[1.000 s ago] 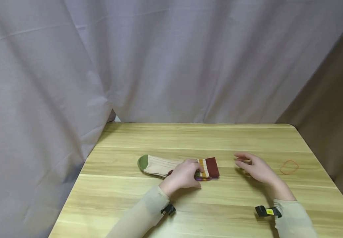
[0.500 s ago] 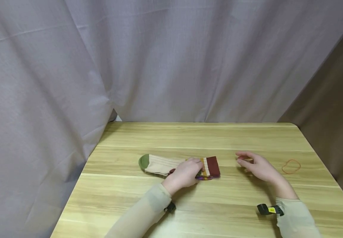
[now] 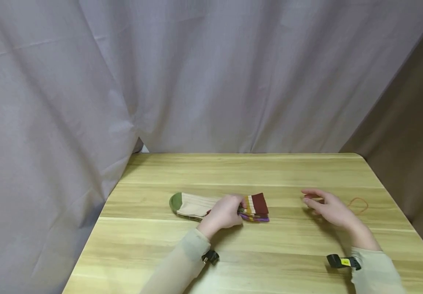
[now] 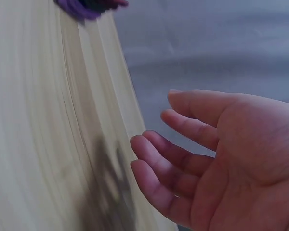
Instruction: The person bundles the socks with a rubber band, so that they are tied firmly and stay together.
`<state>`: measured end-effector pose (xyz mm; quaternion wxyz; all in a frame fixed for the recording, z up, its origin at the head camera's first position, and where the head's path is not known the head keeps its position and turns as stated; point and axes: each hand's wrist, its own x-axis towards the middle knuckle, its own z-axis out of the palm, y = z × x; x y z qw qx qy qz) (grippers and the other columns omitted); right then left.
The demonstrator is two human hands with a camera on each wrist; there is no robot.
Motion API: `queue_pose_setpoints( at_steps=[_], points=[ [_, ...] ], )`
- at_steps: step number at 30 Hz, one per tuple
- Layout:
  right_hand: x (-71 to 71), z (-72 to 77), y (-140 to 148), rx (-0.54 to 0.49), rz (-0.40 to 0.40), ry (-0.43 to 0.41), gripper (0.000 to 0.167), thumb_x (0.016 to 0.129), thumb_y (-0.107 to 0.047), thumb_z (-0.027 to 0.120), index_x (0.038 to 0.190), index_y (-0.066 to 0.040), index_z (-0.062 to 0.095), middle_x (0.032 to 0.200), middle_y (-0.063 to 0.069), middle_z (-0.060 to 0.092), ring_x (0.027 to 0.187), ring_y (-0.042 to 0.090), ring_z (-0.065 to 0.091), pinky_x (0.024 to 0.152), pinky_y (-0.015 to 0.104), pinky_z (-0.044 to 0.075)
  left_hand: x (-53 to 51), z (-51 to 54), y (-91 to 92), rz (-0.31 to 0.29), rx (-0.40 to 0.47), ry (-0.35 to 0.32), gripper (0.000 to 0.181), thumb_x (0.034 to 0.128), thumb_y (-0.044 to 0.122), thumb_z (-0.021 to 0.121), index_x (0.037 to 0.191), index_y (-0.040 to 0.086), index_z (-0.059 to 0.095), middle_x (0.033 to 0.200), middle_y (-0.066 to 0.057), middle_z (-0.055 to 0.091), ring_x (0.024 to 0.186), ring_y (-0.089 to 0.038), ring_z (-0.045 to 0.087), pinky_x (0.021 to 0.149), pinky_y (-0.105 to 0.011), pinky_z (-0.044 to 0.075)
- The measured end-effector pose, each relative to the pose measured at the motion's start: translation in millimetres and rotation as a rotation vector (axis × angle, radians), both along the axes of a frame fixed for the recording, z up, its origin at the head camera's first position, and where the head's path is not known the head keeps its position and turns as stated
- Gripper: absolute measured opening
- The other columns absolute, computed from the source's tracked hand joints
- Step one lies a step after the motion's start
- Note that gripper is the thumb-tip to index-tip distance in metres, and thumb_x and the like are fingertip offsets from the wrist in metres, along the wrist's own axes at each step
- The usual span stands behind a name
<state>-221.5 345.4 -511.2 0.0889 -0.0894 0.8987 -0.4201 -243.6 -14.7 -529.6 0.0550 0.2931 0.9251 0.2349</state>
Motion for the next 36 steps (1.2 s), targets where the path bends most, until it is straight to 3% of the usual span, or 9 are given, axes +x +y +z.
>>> queue_pose_setpoints(
  at_steps=[5, 10, 13, 18, 25, 28, 32, 36],
  points=[
    [5.1, -1.7, 37.0, 0.118, -0.044, 0.046, 0.051, 0.112, -0.025, 0.058, 0.148, 0.011, 0.052, 0.134, 0.032, 0.065, 0.108, 0.034, 0.068, 0.071, 0.03, 0.058, 1.7, -1.7, -9.0, 0.066, 0.19, -0.085, 0.034, 0.0744, -0.004, 0.079, 0.103, 0.014, 0.074, 0.095, 0.006, 0.071, 0.081, -0.008, 0.058, 0.076, -0.022, 0.052],
    [11.3, -7.0, 74.4, 0.255, -0.119, 0.095, 0.047, 0.109, -0.024, 0.064, 0.139, 0.013, 0.06, 0.133, 0.035, 0.065, 0.117, 0.052, 0.063, 0.076, 0.026, 0.051, 5.0, -8.0, -11.6, 0.111, 0.273, -0.059, 0.031, 0.0722, -0.003, 0.077, 0.099, 0.014, 0.075, 0.088, 0.01, 0.068, 0.076, -0.005, 0.056, 0.071, -0.02, 0.05],
    [15.1, -11.9, 93.7, 0.309, -0.157, 0.095, 0.045, 0.107, -0.023, 0.066, 0.133, 0.014, 0.063, 0.129, 0.037, 0.066, 0.116, 0.056, 0.062, 0.082, 0.038, 0.051, 7.1, -11.2, -10.9, 0.13, 0.262, -0.028, 0.03, 0.0712, 0.0, 0.081, 0.097, 0.015, 0.075, 0.085, 0.011, 0.067, 0.074, -0.004, 0.055, 0.068, -0.019, 0.049],
    [18.7, -15.9, 112.8, 0.356, -0.196, 0.067, 0.048, 0.107, -0.032, 0.067, 0.129, 0.011, 0.065, 0.123, 0.036, 0.067, 0.112, 0.056, 0.062, 0.086, 0.058, 0.051, 9.7, -12.0, -8.8, 0.139, 0.167, 0.048, 0.035, 0.0691, 0.003, 0.089, 0.098, 0.018, 0.077, 0.087, 0.01, 0.068, 0.078, -0.005, 0.059, 0.071, -0.021, 0.051],
    [18.2, -16.3, 117.9, 0.429, -0.201, 0.055, 0.044, 0.101, -0.034, 0.075, 0.116, 0.007, 0.07, 0.111, 0.031, 0.071, 0.103, 0.055, 0.064, 0.084, 0.06, 0.051, 13.2, -10.4, -2.7, 0.158, 0.057, 0.113, 0.033, 0.0718, 0.017, 0.099, 0.096, 0.022, 0.077, 0.1, 0.006, 0.071, 0.097, -0.016, 0.067, 0.081, -0.031, 0.056],
    [17.1, -15.3, 115.0, 0.476, -0.182, 0.043, 0.037, 0.101, -0.03, 0.074, 0.105, 0.006, 0.07, 0.1, 0.027, 0.071, 0.095, 0.053, 0.064, 0.083, 0.064, 0.05, 13.0, -10.4, -3.1, 0.158, 0.075, 0.107, 0.026, 0.0769, 0.019, 0.096, 0.094, 0.021, 0.077, 0.099, 0.006, 0.071, 0.096, -0.016, 0.067, 0.08, -0.031, 0.056],
    [15.2, -13.4, 105.1, 0.552, -0.134, 0.082, 0.026, 0.104, -0.022, 0.067, 0.087, -0.002, 0.062, 0.085, 0.015, 0.064, 0.078, 0.036, 0.06, 0.072, 0.052, 0.049, 10.8, -10.9, -6.7, 0.153, 0.115, 0.069, 0.022, 0.0827, 0.02, 0.092, 0.098, 0.018, 0.077, 0.1, 0.006, 0.072, 0.095, -0.014, 0.067, 0.083, -0.029, 0.056],
    [13.0, -11.3, 89.7, 0.565, -0.114, 0.131, 0.024, 0.106, -0.017, 0.058, 0.084, -0.007, 0.055, 0.08, 0.011, 0.057, 0.073, 0.028, 0.052, 0.067, 0.043, 0.042, 8.7, -9.5, -12.7, 0.138, 0.186, -0.003, 0.02, 0.0873, 0.019, 0.089, 0.103, 0.014, 0.077, 0.105, 0.003, 0.075, 0.098, -0.014, 0.068, 0.09, -0.03, 0.056]
  ],
)
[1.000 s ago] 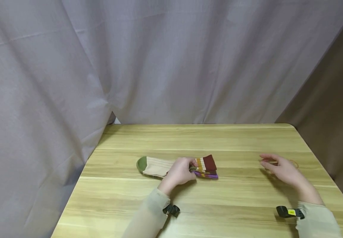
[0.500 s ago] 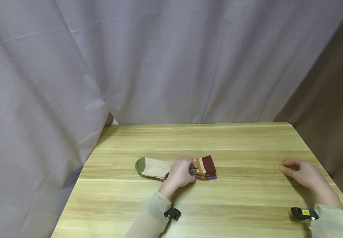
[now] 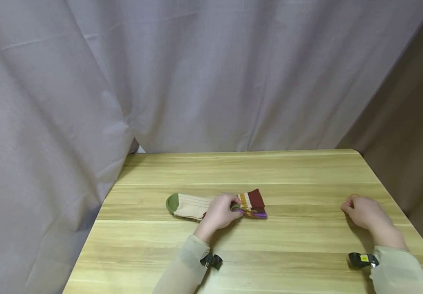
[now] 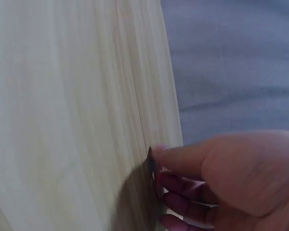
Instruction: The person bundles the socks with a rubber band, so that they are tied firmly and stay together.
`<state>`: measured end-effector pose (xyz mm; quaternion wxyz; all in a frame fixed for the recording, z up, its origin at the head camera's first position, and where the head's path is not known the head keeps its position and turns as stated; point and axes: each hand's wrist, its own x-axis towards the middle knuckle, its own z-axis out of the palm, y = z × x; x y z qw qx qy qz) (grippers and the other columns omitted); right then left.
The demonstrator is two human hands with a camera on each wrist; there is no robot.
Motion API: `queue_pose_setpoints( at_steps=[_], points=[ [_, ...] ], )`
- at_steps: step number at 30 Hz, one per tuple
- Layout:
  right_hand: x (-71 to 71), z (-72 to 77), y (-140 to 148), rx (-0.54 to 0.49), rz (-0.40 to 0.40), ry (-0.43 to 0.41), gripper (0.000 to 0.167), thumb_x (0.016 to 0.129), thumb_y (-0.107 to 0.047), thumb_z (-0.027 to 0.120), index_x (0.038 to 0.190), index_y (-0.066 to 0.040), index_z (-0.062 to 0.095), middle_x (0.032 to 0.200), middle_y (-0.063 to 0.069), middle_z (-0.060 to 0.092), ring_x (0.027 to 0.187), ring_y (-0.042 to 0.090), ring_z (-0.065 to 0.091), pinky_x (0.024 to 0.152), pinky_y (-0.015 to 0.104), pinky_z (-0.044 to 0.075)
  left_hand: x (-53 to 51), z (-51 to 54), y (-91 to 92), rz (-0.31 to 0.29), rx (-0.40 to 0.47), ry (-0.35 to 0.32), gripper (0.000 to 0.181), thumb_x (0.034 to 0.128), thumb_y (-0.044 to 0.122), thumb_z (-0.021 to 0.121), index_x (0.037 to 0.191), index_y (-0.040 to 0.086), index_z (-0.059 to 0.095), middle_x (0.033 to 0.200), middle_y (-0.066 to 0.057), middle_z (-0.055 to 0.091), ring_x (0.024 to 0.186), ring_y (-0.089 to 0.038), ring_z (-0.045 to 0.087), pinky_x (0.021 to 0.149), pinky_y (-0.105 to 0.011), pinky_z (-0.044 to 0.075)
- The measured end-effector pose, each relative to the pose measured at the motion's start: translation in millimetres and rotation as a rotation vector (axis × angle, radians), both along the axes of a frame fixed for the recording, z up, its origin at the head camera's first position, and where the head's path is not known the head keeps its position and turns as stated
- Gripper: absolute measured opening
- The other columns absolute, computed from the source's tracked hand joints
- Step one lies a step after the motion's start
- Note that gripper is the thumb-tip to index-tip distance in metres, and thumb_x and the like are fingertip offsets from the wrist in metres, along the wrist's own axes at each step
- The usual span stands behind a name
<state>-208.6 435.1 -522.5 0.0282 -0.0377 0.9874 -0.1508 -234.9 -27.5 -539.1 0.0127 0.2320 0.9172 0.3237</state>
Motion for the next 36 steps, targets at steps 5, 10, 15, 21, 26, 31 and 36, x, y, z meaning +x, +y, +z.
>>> queue_pose_setpoints(
  at_steps=[5, 10, 15, 21, 26, 31, 36],
  points=[
    [-4.3, 3.4, -30.8, -0.21, -0.036, 0.067, 0.028, 0.113, -0.022, 0.05, 0.108, 0.003, 0.059, 0.091, 0.012, 0.068, 0.081, 0.02, 0.06, 0.07, 0.036, 0.047, -2.8, 1.8, -6.0, -0.005, 0.126, -0.117, 0.022, 0.0915, 0.02, 0.087, 0.11, 0.011, 0.077, 0.109, 0.0, 0.075, 0.103, -0.015, 0.068, 0.096, -0.033, 0.055],
    [-12.9, 7.1, -76.2, -0.794, 0.014, 0.09, 0.023, 0.115, -0.016, 0.05, 0.118, 0.006, 0.054, 0.091, 0.009, 0.072, 0.082, 0.008, 0.069, 0.074, 0.019, 0.055, -4.1, 3.5, -11.3, 0.019, 0.212, -0.174, 0.024, 0.0909, 0.019, 0.087, 0.111, 0.009, 0.078, 0.109, -0.001, 0.076, 0.101, -0.015, 0.067, 0.095, -0.034, 0.054],
    [-17.1, 8.0, -118.0, -1.308, 0.168, -0.097, 0.018, 0.116, -0.016, 0.047, 0.125, -0.009, 0.061, 0.101, 0.001, 0.07, 0.086, 0.012, 0.071, 0.079, 0.027, 0.061, -4.1, 4.3, -13.2, 0.038, 0.242, -0.183, 0.024, 0.0896, 0.019, 0.088, 0.109, 0.009, 0.078, 0.105, 0.001, 0.075, 0.093, -0.011, 0.064, 0.087, -0.03, 0.053],
    [-13.1, 9.2, -149.5, -1.206, 0.292, -0.193, 0.036, 0.119, -0.017, 0.035, 0.143, 0.005, 0.051, 0.13, 0.013, 0.069, 0.098, 0.022, 0.071, 0.086, 0.027, 0.06, -3.9, 4.2, -13.9, 0.069, 0.234, -0.191, 0.023, 0.0883, 0.02, 0.089, 0.107, 0.011, 0.079, 0.099, 0.004, 0.074, 0.083, -0.009, 0.059, 0.079, -0.03, 0.051],
    [-7.2, 6.8, -164.3, -1.071, 0.27, -0.186, 0.034, 0.112, 0.001, 0.037, 0.141, 0.013, 0.049, 0.137, 0.031, 0.062, 0.101, 0.033, 0.07, 0.093, 0.03, 0.059, -1.7, 5.7, -14.0, 0.074, 0.228, -0.19, 0.023, 0.0878, 0.02, 0.089, 0.106, 0.011, 0.078, 0.098, 0.004, 0.073, 0.082, -0.01, 0.058, 0.079, -0.031, 0.051],
    [-2.0, 4.3, -170.8, -1.127, 0.207, -0.203, 0.024, 0.109, 0.002, 0.051, 0.131, 0.011, 0.05, 0.137, 0.028, 0.062, 0.085, 0.023, 0.069, 0.081, 0.035, 0.063, -2.0, 6.4, -13.3, 0.075, 0.224, -0.193, 0.022, 0.0883, 0.021, 0.089, 0.105, 0.011, 0.078, 0.097, 0.004, 0.073, 0.079, -0.01, 0.059, 0.077, -0.031, 0.051],
    [1.4, 1.1, -174.1, -1.178, 0.062, -0.238, 0.021, 0.108, -0.009, 0.064, 0.109, 0.002, 0.046, 0.127, 0.021, 0.071, 0.073, 0.013, 0.066, 0.068, 0.032, 0.064, -1.3, 6.4, -12.4, 0.068, 0.225, -0.182, 0.022, 0.0879, 0.02, 0.089, 0.105, 0.011, 0.078, 0.097, 0.003, 0.074, 0.081, -0.01, 0.059, 0.078, -0.032, 0.051]
  ],
)
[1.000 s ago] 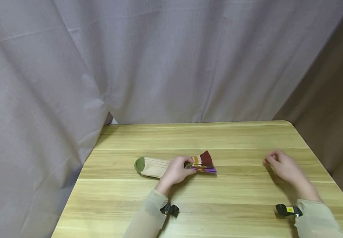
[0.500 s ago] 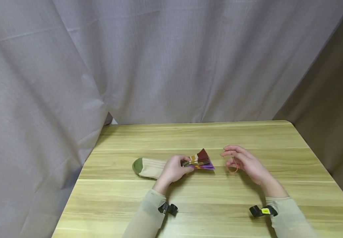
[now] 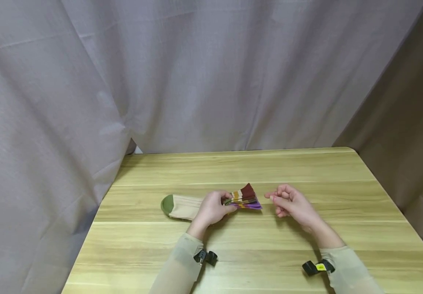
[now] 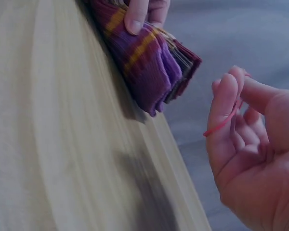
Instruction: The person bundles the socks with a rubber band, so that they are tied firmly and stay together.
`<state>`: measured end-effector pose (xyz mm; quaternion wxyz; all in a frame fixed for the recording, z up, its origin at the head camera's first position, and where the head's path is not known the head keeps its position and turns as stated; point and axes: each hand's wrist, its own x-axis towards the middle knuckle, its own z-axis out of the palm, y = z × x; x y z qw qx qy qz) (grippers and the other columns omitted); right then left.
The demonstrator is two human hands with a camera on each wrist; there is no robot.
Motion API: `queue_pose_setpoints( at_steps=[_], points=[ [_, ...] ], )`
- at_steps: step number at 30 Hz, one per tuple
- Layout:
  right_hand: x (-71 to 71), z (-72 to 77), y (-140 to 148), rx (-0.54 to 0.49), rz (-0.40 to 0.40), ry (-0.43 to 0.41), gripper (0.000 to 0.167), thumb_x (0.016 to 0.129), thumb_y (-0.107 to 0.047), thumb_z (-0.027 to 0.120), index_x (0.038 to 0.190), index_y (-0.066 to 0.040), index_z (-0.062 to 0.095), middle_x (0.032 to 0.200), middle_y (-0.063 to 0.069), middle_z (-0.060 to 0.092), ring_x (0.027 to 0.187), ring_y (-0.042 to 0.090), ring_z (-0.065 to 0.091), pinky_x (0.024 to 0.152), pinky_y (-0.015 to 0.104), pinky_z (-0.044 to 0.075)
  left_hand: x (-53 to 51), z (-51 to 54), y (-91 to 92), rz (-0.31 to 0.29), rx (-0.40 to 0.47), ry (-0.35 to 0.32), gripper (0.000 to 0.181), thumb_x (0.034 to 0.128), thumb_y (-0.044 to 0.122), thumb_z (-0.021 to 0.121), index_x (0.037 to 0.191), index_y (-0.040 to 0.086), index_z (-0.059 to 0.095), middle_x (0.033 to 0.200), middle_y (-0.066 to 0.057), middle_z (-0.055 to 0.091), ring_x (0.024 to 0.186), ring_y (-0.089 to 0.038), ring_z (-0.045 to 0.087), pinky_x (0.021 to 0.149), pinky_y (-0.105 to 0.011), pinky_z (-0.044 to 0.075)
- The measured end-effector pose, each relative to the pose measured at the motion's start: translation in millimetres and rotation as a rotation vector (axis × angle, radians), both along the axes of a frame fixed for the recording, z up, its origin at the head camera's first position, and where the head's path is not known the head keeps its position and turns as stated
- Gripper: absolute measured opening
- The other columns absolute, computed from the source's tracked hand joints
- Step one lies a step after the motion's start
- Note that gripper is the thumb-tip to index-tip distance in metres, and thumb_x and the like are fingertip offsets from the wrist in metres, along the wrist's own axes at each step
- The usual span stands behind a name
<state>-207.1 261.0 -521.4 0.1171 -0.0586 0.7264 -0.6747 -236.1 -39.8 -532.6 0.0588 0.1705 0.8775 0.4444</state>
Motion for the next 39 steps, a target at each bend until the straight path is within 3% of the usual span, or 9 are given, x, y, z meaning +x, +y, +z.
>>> queue_pose_setpoints(
  at_steps=[4, 9, 15, 18, 21, 25, 29, 33, 39],
  points=[
    [2.2, -2.7, -3.6, 0.015, -0.047, -0.057, 0.028, 0.109, -0.016, 0.065, 0.117, 0.007, 0.052, 0.125, 0.025, 0.071, 0.089, 0.017, 0.074, 0.081, 0.031, 0.064, -0.6, -1.2, -0.3, -0.002, 0.0, 0.002, 0.022, 0.0881, 0.019, 0.089, 0.106, 0.011, 0.078, 0.097, 0.004, 0.073, 0.079, -0.01, 0.058, 0.076, -0.03, 0.051],
    [2.4, -7.4, -11.3, 0.11, -0.028, -0.061, 0.064, 0.105, -0.02, 0.072, 0.15, 0.015, 0.043, 0.145, 0.033, 0.057, 0.125, 0.028, 0.065, 0.1, 0.026, 0.056, -1.1, -2.7, -0.4, -0.01, -0.01, 0.011, 0.021, 0.0888, 0.02, 0.088, 0.106, 0.012, 0.079, 0.098, 0.004, 0.074, 0.081, -0.009, 0.059, 0.078, -0.03, 0.052],
    [-4.9, -12.0, -27.2, 0.106, 0.092, -0.074, 0.095, 0.094, -0.018, 0.085, 0.164, 0.003, 0.024, 0.164, 0.03, 0.033, 0.151, 0.048, 0.037, 0.12, 0.049, 0.037, 0.0, -3.2, -2.0, -0.032, -0.012, 0.022, 0.021, 0.0868, 0.018, 0.09, 0.105, 0.015, 0.08, 0.1, 0.005, 0.076, 0.087, -0.01, 0.063, 0.084, -0.032, 0.054],
    [-10.3, -13.0, -36.9, 0.076, 0.142, -0.068, 0.106, 0.088, -0.013, 0.09, 0.164, 0.0, 0.018, 0.164, 0.031, 0.031, 0.152, 0.05, 0.031, 0.121, 0.054, 0.036, 0.7, -3.7, -2.4, -0.046, -0.007, 0.021, 0.02, 0.0856, 0.018, 0.091, 0.103, 0.017, 0.081, 0.101, 0.006, 0.077, 0.091, -0.011, 0.066, 0.087, -0.033, 0.054],
    [-14.8, -12.6, -46.2, 0.08, 0.181, -0.057, 0.111, 0.083, -0.01, 0.092, 0.163, -0.003, 0.016, 0.156, 0.032, 0.041, 0.144, 0.048, 0.043, 0.114, 0.046, 0.045, 1.4, -3.8, -2.3, -0.067, 0.001, 0.016, 0.018, 0.0845, 0.017, 0.092, 0.1, 0.019, 0.082, 0.101, 0.008, 0.078, 0.093, -0.01, 0.068, 0.088, -0.032, 0.055],
    [-16.9, -10.5, -58.0, 0.195, 0.223, 0.012, 0.113, 0.077, -0.015, 0.097, 0.161, -0.004, 0.022, 0.142, 0.027, 0.055, 0.127, 0.036, 0.057, 0.103, 0.036, 0.048, 1.4, -3.2, -1.1, -0.102, 0.007, 0.013, 0.018, 0.0828, 0.016, 0.093, 0.098, 0.019, 0.083, 0.099, 0.009, 0.078, 0.092, -0.008, 0.068, 0.087, -0.03, 0.055],
    [-17.2, -8.9, -66.7, 0.303, 0.229, 0.073, 0.111, 0.073, -0.022, 0.101, 0.158, -0.004, 0.032, 0.147, 0.023, 0.05, 0.128, 0.03, 0.054, 0.109, 0.04, 0.042, 0.4, -3.5, 0.4, -0.128, -0.005, 0.02, 0.018, 0.0829, 0.014, 0.092, 0.098, 0.019, 0.083, 0.101, 0.01, 0.078, 0.092, -0.005, 0.067, 0.086, -0.028, 0.054],
    [-16.8, -7.4, -71.0, 0.328, 0.216, 0.086, 0.106, 0.073, -0.023, 0.101, 0.155, -0.004, 0.038, 0.152, 0.025, 0.043, 0.134, 0.035, 0.048, 0.114, 0.048, 0.036, -0.3, -4.1, 1.1, -0.151, -0.014, 0.032, 0.019, 0.0839, 0.013, 0.091, 0.097, 0.021, 0.081, 0.097, 0.011, 0.076, 0.09, -0.004, 0.065, 0.084, -0.026, 0.054],
    [-17.4, -3.9, -75.3, 0.374, 0.2, 0.095, 0.102, 0.073, -0.025, 0.102, 0.152, -0.002, 0.042, 0.154, 0.026, 0.042, 0.141, 0.04, 0.043, 0.117, 0.054, 0.034, -1.9, -4.1, 1.2, -0.169, 0.019, 0.047, 0.037, 0.0834, 0.007, 0.092, 0.111, 0.019, 0.069, 0.092, 0.009, 0.069, 0.083, -0.005, 0.063, 0.079, -0.027, 0.052]
  ],
)
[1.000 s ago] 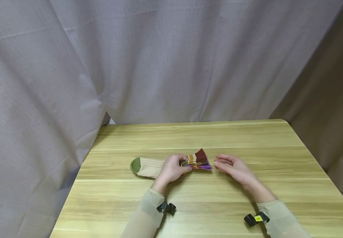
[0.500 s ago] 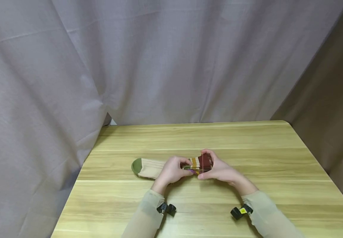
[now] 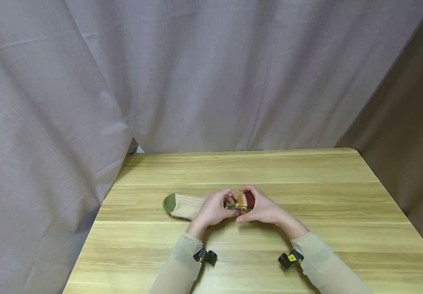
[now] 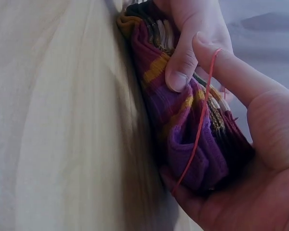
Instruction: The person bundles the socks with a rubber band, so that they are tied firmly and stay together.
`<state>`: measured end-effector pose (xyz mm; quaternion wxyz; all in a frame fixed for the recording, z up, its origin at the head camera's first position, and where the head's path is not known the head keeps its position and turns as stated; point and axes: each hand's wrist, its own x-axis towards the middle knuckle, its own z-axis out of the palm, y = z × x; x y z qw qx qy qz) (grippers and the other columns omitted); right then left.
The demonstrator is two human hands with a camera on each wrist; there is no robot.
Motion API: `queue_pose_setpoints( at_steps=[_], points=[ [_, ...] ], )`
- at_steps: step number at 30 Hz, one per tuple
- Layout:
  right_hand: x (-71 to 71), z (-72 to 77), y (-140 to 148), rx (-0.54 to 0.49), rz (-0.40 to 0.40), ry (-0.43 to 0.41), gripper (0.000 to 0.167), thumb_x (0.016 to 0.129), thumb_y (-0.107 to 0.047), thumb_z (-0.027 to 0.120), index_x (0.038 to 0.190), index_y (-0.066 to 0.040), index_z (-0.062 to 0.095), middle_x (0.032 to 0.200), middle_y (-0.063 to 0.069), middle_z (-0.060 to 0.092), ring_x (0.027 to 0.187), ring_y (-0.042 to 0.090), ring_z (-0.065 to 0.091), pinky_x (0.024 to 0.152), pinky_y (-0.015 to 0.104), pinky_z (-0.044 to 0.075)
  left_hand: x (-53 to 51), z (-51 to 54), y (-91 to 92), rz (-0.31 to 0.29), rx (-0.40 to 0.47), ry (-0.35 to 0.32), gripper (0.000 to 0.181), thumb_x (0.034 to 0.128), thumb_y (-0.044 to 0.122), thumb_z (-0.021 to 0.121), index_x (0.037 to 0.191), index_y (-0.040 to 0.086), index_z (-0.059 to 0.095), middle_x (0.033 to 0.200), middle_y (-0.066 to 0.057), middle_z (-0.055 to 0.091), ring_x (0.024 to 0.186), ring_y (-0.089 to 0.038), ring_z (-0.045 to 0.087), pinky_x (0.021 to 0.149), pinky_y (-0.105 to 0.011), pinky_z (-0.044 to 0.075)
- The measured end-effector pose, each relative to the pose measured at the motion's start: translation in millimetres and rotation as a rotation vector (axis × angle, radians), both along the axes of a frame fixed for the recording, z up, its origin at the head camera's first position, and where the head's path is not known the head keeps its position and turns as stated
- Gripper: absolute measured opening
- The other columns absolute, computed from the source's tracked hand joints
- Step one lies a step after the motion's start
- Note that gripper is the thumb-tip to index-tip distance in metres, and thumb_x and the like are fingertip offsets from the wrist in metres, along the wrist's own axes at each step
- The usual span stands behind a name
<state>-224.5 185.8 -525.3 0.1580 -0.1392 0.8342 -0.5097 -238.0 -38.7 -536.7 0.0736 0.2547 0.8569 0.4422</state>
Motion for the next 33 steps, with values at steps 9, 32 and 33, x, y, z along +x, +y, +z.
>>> queue_pose_setpoints(
  at_steps=[9, 32, 33],
  points=[
    [-6.5, 6.7, -10.8, 0.159, 0.089, 0.104, 0.097, 0.069, -0.033, 0.103, 0.146, -0.004, 0.051, 0.145, 0.025, 0.049, 0.132, 0.041, 0.05, 0.111, 0.058, 0.042, -2.4, -0.9, -4.1, 0.002, -0.022, 0.038, 0.035, 0.0861, 0.013, 0.09, 0.119, 0.02, 0.079, 0.108, 0.006, 0.077, 0.098, -0.007, 0.068, 0.09, -0.03, 0.055],
    [-5.1, 5.4, 14.8, -0.025, 0.043, -0.113, 0.099, 0.088, -0.029, 0.091, 0.154, 0.013, 0.03, 0.145, 0.031, 0.058, 0.131, 0.043, 0.059, 0.115, 0.055, 0.044, -7.0, 8.0, -5.8, 0.456, 0.499, -0.069, 0.022, 0.0865, 0.011, 0.087, 0.106, 0.004, 0.079, 0.098, -0.004, 0.073, 0.086, -0.014, 0.066, 0.074, -0.025, 0.056],
    [-3.4, 6.6, 14.7, -0.021, 0.042, -0.116, 0.095, 0.089, -0.029, 0.09, 0.151, 0.014, 0.033, 0.143, 0.032, 0.059, 0.132, 0.045, 0.059, 0.115, 0.056, 0.045, -6.9, 8.4, -5.0, 0.475, 0.517, -0.069, 0.023, 0.0862, 0.01, 0.087, 0.106, 0.003, 0.078, 0.098, -0.005, 0.073, 0.086, -0.015, 0.066, 0.074, -0.025, 0.056]
  ],
)
